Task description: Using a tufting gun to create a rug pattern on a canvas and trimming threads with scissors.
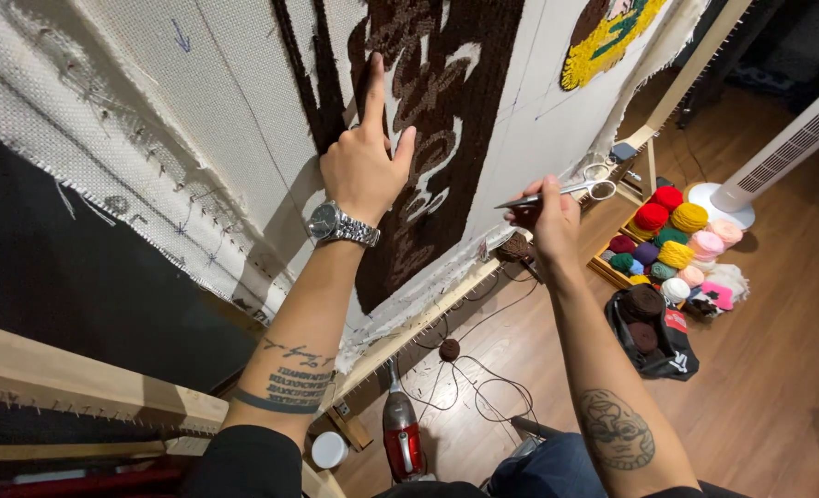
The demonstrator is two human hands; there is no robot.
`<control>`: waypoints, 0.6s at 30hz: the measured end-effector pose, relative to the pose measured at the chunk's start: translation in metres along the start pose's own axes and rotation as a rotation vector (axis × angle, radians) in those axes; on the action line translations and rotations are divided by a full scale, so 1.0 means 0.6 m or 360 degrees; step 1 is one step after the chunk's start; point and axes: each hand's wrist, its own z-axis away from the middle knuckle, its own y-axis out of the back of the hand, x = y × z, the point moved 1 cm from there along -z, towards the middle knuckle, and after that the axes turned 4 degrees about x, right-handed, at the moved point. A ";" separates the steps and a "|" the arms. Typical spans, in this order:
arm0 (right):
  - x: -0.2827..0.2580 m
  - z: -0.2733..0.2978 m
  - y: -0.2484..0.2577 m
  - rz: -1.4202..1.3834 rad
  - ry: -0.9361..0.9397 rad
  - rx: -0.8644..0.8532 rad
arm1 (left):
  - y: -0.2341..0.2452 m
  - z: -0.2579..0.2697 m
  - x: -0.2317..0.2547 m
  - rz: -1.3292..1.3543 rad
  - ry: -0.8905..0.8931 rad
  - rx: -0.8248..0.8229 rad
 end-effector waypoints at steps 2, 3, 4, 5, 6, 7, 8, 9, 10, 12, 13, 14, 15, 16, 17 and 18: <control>0.003 0.002 0.006 0.0065 0.0019 0.0027 | 0.002 -0.002 0.003 -0.0019 -0.0017 -0.0006; 0.006 0.002 0.009 0.0132 0.0031 0.0052 | 0.002 -0.002 0.004 -0.0040 -0.0028 -0.0015; 0.007 0.001 0.005 0.0131 0.0034 0.0053 | -0.001 -0.005 0.007 -0.0039 -0.0031 -0.0013; 0.010 0.000 0.002 0.0080 0.0019 0.0022 | -0.005 -0.007 0.008 -0.0059 -0.0041 -0.0074; 0.012 -0.001 -0.002 0.0030 0.0004 -0.0009 | -0.010 -0.009 0.010 -0.0079 -0.0052 -0.0136; 0.008 0.002 -0.013 0.0031 0.0007 -0.0009 | -0.020 -0.018 0.011 -0.0077 -0.0053 -0.0134; 0.003 0.003 -0.024 0.0048 0.0015 -0.0032 | -0.031 -0.028 0.013 -0.0102 -0.0126 -0.0172; -0.001 0.005 -0.037 0.0058 0.0023 -0.0054 | -0.041 -0.039 0.013 -0.0133 -0.0204 -0.0213; -0.004 0.005 -0.044 0.0052 0.0023 -0.0052 | -0.035 -0.048 0.020 -0.0137 -0.0208 -0.0214; -0.010 0.004 -0.052 0.0132 -0.0004 -0.0062 | -0.030 -0.064 0.035 -0.0198 -0.0143 -0.0269; -0.008 0.001 -0.050 0.0133 -0.0009 -0.0056 | -0.033 -0.064 0.034 -0.0195 -0.0144 -0.0277; -0.005 -0.002 -0.049 0.0120 -0.0017 -0.0072 | -0.036 -0.064 0.032 -0.0161 -0.0149 -0.0252; -0.003 -0.005 -0.049 0.0105 -0.0023 -0.0092 | -0.037 -0.063 0.029 -0.0129 -0.0153 -0.0224; 0.001 -0.010 -0.050 0.0105 -0.0027 -0.0091 | -0.039 -0.060 0.025 -0.0130 -0.0152 -0.0227; 0.006 -0.017 -0.056 0.0095 -0.0028 -0.0096 | -0.039 -0.057 0.017 -0.0065 -0.0176 -0.0161; 0.010 -0.024 -0.061 0.0085 -0.0028 -0.0102 | -0.039 -0.054 0.009 -0.0001 -0.0201 -0.0094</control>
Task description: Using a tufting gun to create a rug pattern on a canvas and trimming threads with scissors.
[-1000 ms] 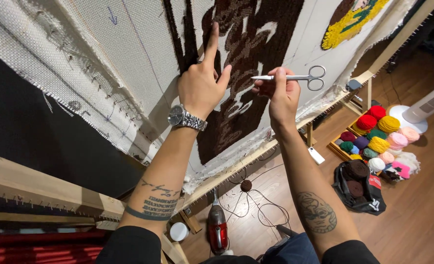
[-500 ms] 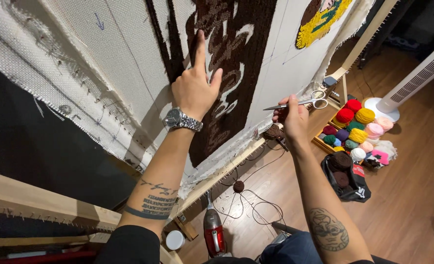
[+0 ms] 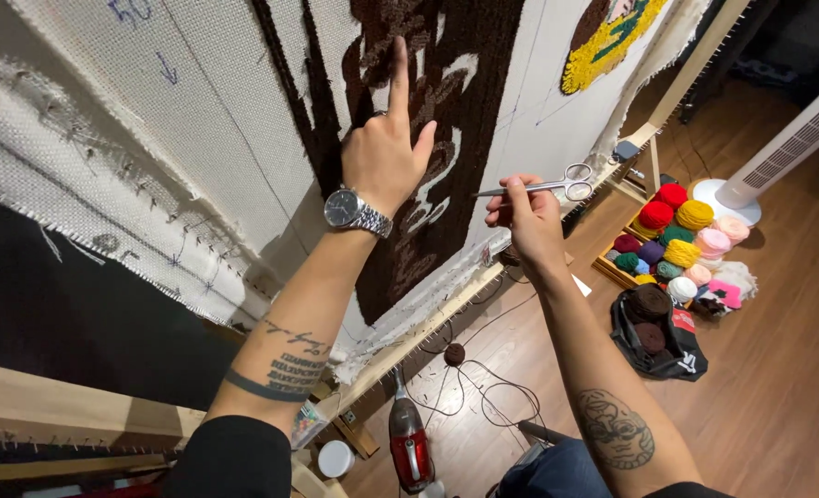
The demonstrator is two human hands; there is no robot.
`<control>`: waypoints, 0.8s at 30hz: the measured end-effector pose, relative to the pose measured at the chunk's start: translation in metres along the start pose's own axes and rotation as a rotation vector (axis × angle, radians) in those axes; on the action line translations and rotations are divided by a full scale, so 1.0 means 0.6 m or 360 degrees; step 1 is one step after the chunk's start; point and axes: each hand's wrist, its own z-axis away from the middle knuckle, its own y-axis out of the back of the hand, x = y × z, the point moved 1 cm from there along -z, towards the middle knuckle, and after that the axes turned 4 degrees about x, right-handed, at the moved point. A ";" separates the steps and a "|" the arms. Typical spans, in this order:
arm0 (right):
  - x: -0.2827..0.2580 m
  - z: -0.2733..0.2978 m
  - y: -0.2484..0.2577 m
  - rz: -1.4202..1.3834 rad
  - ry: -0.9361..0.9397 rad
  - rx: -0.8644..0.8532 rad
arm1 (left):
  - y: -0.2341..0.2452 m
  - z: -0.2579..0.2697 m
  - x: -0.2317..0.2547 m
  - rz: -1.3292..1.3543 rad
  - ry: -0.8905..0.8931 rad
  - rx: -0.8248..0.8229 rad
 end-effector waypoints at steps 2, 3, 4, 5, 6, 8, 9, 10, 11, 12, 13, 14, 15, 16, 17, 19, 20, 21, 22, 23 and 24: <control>-0.004 -0.011 -0.016 -0.0027 0.0052 -0.0027 | -0.004 0.002 -0.002 0.0024 0.0001 0.0001; -0.006 -0.017 -0.024 -0.0046 0.0106 -0.0052 | -0.007 0.003 -0.005 0.0057 0.0003 0.0003; -0.020 -0.022 -0.042 -0.0044 0.0103 -0.0059 | -0.007 0.003 -0.005 0.0054 0.0010 0.0006; -0.035 -0.026 -0.061 -0.0107 0.0213 -0.0095 | -0.007 0.003 -0.007 0.0089 0.0029 -0.0016; -0.049 -0.030 -0.079 -0.0171 0.0322 -0.0132 | -0.008 0.004 -0.009 0.0123 0.0049 -0.0037; -0.080 -0.044 -0.116 -0.0107 0.0469 -0.0136 | -0.002 0.004 -0.006 0.0137 0.0075 -0.0052; -0.096 -0.051 -0.136 -0.0043 0.0620 -0.0135 | 0.001 0.003 -0.006 0.0153 0.0094 -0.0067; -0.099 -0.066 -0.151 -0.0047 0.0616 -0.0144 | 0.005 0.003 -0.007 0.0146 0.0101 -0.0064; -0.104 -0.080 -0.166 -0.0055 0.0792 -0.0195 | 0.008 0.002 -0.007 0.0157 0.0111 -0.0084; -0.109 -0.093 -0.181 -0.0063 0.0968 -0.0247 | 0.010 0.001 -0.007 0.0168 0.0121 -0.0104; -0.112 -0.102 -0.191 -0.0068 0.0964 -0.0253 | 0.011 -0.001 -0.007 0.0162 0.0126 -0.0104; -0.115 -0.109 -0.200 -0.0099 0.1039 -0.0291 | 0.012 -0.002 -0.007 0.0182 0.0173 -0.0156; -0.117 -0.116 -0.210 -0.0128 0.1111 -0.0329 | 0.012 -0.002 -0.008 0.0204 0.0222 -0.0210; -0.117 -0.120 -0.214 -0.0132 0.1106 -0.0335 | 0.015 -0.001 -0.006 0.0199 0.0230 -0.0210; -0.116 -0.123 -0.218 -0.0085 0.1122 -0.0290 | 0.019 0.000 -0.006 0.0212 0.0214 -0.0202; -0.110 -0.129 -0.225 -0.0040 0.1129 -0.0249 | 0.022 0.001 -0.005 0.0222 0.0207 -0.0196; -0.107 -0.131 -0.226 -0.0048 0.1138 -0.0239 | 0.022 0.001 -0.005 0.0205 0.0206 -0.0189; -0.104 -0.133 -0.227 -0.0054 0.1150 -0.0228 | 0.021 0.000 -0.005 0.0190 0.0201 -0.0180; -0.103 -0.134 -0.228 -0.0055 0.1144 -0.0231 | 0.023 0.001 -0.005 0.0188 0.0207 -0.0182; -0.102 -0.135 -0.229 -0.0062 0.1131 -0.0219 | 0.024 0.001 -0.004 0.0193 0.0187 -0.0157; -0.102 -0.136 -0.230 -0.0069 0.1118 -0.0208 | 0.026 0.001 -0.003 0.0197 0.0167 -0.0132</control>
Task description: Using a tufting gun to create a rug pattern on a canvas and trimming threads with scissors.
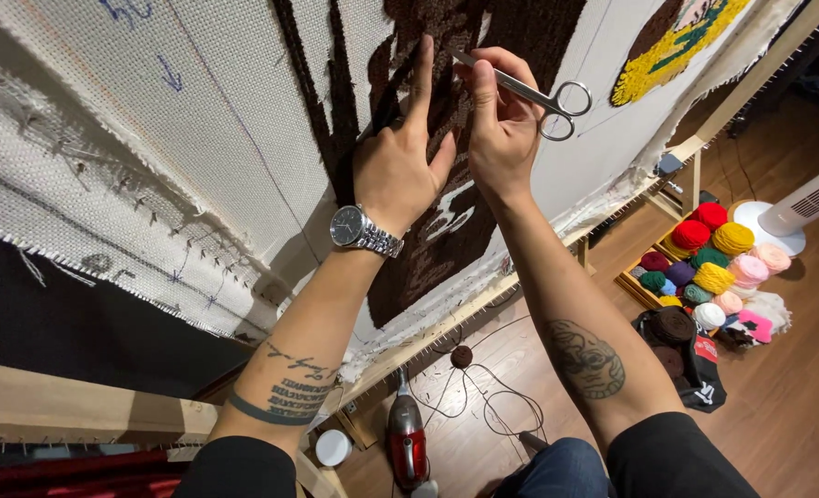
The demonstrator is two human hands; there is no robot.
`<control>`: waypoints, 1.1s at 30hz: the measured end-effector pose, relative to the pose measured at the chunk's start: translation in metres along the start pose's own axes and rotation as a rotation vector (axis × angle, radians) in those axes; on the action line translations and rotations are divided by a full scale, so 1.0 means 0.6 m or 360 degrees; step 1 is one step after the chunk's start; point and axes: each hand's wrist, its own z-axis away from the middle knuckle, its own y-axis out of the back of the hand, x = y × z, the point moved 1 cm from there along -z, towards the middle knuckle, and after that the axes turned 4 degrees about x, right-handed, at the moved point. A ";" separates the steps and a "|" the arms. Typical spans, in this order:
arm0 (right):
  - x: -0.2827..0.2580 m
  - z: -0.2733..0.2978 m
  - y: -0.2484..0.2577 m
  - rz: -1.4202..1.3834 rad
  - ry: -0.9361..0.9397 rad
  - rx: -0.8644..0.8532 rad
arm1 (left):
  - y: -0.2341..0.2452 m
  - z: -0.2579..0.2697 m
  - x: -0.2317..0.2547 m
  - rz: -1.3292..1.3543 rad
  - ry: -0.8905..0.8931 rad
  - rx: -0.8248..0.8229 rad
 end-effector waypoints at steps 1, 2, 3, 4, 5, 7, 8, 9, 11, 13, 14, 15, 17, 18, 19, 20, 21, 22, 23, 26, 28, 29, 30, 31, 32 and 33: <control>-0.001 0.000 -0.001 -0.0001 -0.0002 0.0001 | -0.001 -0.001 -0.001 -0.0001 0.0001 -0.0001; -0.002 -0.001 -0.002 0.0019 0.0014 0.0003 | -0.001 -0.001 -0.003 0.0027 0.0022 -0.0021; -0.003 -0.001 -0.002 0.0040 0.0030 0.0004 | -0.002 -0.002 -0.004 0.0056 0.0042 -0.0039; -0.004 -0.002 -0.002 0.0040 0.0030 0.0004 | -0.002 -0.003 -0.003 0.0056 0.0043 -0.0039; -0.005 -0.001 -0.002 0.0102 0.0043 0.0016 | 0.000 -0.004 -0.002 0.0048 0.0042 -0.0039; -0.004 -0.001 -0.003 0.0165 0.0057 0.0028 | 0.002 -0.004 -0.001 0.0040 0.0042 -0.0040; -0.003 -0.001 -0.002 0.0103 0.0068 0.0056 | 0.003 -0.004 0.000 0.0041 0.0013 -0.0010; -0.001 -0.001 -0.001 0.0043 0.0079 0.0086 | 0.004 -0.004 0.001 0.0044 -0.0017 0.0018; 0.001 -0.001 -0.003 0.0064 0.0069 0.0096 | 0.003 -0.003 0.001 0.0035 -0.0051 0.0061; 0.003 -0.001 -0.005 0.0084 0.0060 0.0106 | 0.004 -0.002 0.000 0.0026 -0.0085 0.0103; 0.004 -0.002 -0.006 0.0052 0.0058 0.0094 | 0.006 -0.002 0.001 -0.0007 -0.0164 0.0187; 0.005 -0.003 -0.008 0.0018 0.0056 0.0080 | 0.009 -0.001 0.002 -0.0040 -0.0244 0.0273; 0.006 -0.004 -0.008 0.0042 0.0066 0.0087 | -0.003 -0.004 -0.008 0.0053 -0.0119 0.0118; 0.006 -0.004 -0.009 0.0064 0.0077 0.0094 | -0.009 -0.006 -0.014 0.0144 0.0004 -0.0037; 0.005 -0.004 -0.008 0.0064 0.0077 0.0092 | -0.007 -0.005 -0.012 0.0144 0.0004 -0.0036; 0.004 -0.005 -0.007 0.0035 0.0088 0.0085 | -0.004 -0.005 -0.010 0.0109 -0.0054 0.0029; 0.002 -0.005 -0.006 0.0007 0.0099 0.0079 | -0.002 -0.004 -0.007 0.0074 -0.0112 0.0092; 0.002 -0.004 -0.006 0.0008 0.0099 0.0078 | -0.003 -0.004 -0.008 0.0075 -0.0112 0.0093; 0.002 -0.004 -0.005 0.0022 0.0097 0.0086 | -0.004 -0.005 -0.009 0.0096 -0.0087 0.0067; -0.001 -0.002 -0.006 0.0076 0.0107 0.0082 | -0.008 -0.005 -0.012 0.0117 -0.0081 0.0061; 0.000 -0.003 -0.005 0.0115 0.0121 0.0069 | -0.008 -0.005 -0.012 0.0116 -0.0099 0.0081; 0.002 -0.003 -0.004 0.0061 0.0117 0.0050 | -0.007 -0.004 -0.011 0.0131 -0.0066 0.0046; 0.003 -0.004 -0.003 0.0008 0.0112 0.0030 | -0.006 -0.004 -0.010 0.0145 -0.0033 0.0012; 0.004 -0.004 -0.002 0.0009 0.0113 0.0030 | -0.005 -0.003 -0.008 0.0146 -0.0034 0.0012; 0.004 -0.005 -0.001 0.0000 0.0096 0.0049 | -0.004 -0.002 -0.006 0.0124 -0.0058 0.0044; 0.004 -0.005 -0.001 -0.0009 0.0079 0.0067 | -0.002 -0.001 -0.004 0.0102 -0.0081 0.0077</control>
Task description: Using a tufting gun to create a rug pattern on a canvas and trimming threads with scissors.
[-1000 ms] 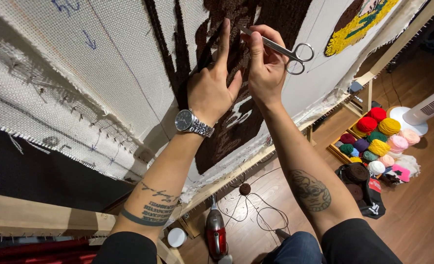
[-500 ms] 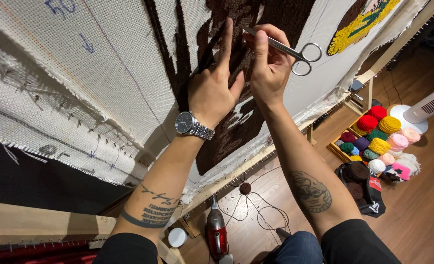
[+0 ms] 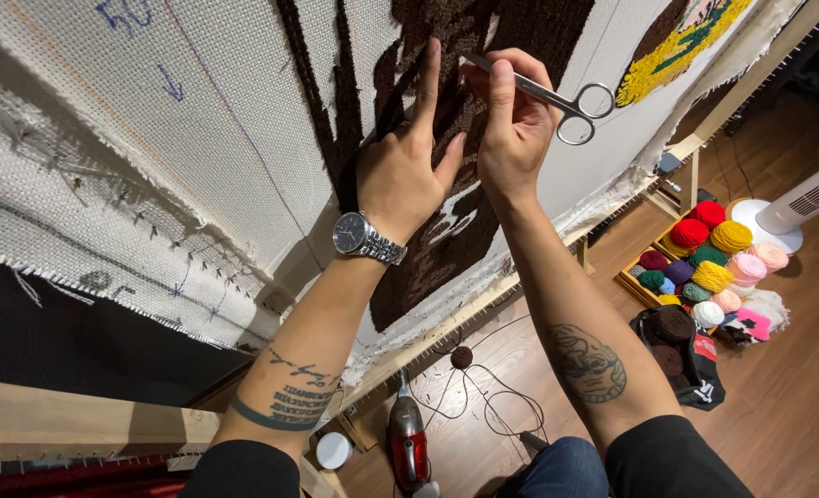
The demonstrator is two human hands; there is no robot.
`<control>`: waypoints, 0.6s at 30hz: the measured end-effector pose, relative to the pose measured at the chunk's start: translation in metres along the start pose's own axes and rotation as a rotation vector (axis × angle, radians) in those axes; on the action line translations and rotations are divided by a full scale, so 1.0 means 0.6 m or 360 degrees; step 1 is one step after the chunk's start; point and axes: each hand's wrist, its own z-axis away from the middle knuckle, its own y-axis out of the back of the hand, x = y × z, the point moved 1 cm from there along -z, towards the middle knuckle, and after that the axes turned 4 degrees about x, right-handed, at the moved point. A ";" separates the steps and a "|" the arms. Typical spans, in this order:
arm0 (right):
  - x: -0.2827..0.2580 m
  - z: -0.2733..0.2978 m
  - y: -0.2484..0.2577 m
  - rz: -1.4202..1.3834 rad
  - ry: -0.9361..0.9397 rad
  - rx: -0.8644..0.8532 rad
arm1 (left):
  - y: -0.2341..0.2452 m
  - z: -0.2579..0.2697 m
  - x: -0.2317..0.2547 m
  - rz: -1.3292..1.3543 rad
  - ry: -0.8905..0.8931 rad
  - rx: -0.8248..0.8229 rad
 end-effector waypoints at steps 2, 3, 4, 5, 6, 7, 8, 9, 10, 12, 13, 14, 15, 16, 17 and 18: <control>0.002 0.000 -0.001 -0.0010 -0.0020 0.0002 | 0.000 0.000 -0.001 -0.0006 -0.0003 0.0003; 0.002 0.000 -0.001 -0.0019 -0.0041 0.0005 | -0.001 -0.001 -0.002 -0.0012 -0.0005 0.0005; 0.002 0.002 0.000 -0.0019 -0.0041 0.0006 | -0.001 0.000 -0.003 -0.0012 -0.0005 0.0005; 0.001 0.003 0.001 -0.0029 -0.0033 -0.0022 | -0.002 0.000 -0.003 -0.0020 0.0009 -0.0012; 0.000 0.003 0.001 -0.0039 -0.0025 -0.0050 | -0.002 0.000 -0.004 -0.0029 0.0022 -0.0028; -0.002 0.003 0.002 -0.0039 -0.0024 -0.0050 | -0.001 0.000 -0.001 -0.0029 0.0021 -0.0028; -0.005 0.003 0.003 -0.0033 -0.0039 -0.0053 | 0.000 0.000 0.001 -0.0027 0.0046 -0.0054; -0.007 0.003 0.003 -0.0026 -0.0055 -0.0057 | 0.001 0.001 0.003 -0.0025 0.0071 -0.0081; -0.010 0.003 0.005 -0.0025 -0.0052 -0.0056 | 0.001 0.002 0.004 -0.0025 0.0068 -0.0080; -0.014 0.003 0.008 -0.0047 -0.0106 -0.0015 | 0.003 0.003 0.007 -0.0100 0.0004 -0.0008; -0.014 0.005 0.012 -0.0047 -0.0102 -0.0014 | 0.002 0.003 0.005 -0.0100 0.0002 -0.0006; -0.015 0.006 0.016 -0.0094 -0.0131 -0.0001 | 0.001 0.001 0.004 -0.0045 0.0088 -0.0113; -0.015 0.007 0.020 -0.0140 -0.0159 0.0011 | -0.001 0.000 0.002 0.0010 0.0174 -0.0221; -0.015 0.012 0.025 -0.0140 -0.0154 0.0011 | -0.008 0.004 -0.005 0.0010 0.0170 -0.0218; -0.015 0.018 0.031 -0.0053 -0.0149 -0.0013 | -0.014 0.008 -0.010 0.0094 0.0047 -0.0058; -0.016 0.022 0.036 0.0034 -0.0144 -0.0037 | -0.019 0.011 -0.014 0.0178 -0.0077 0.0101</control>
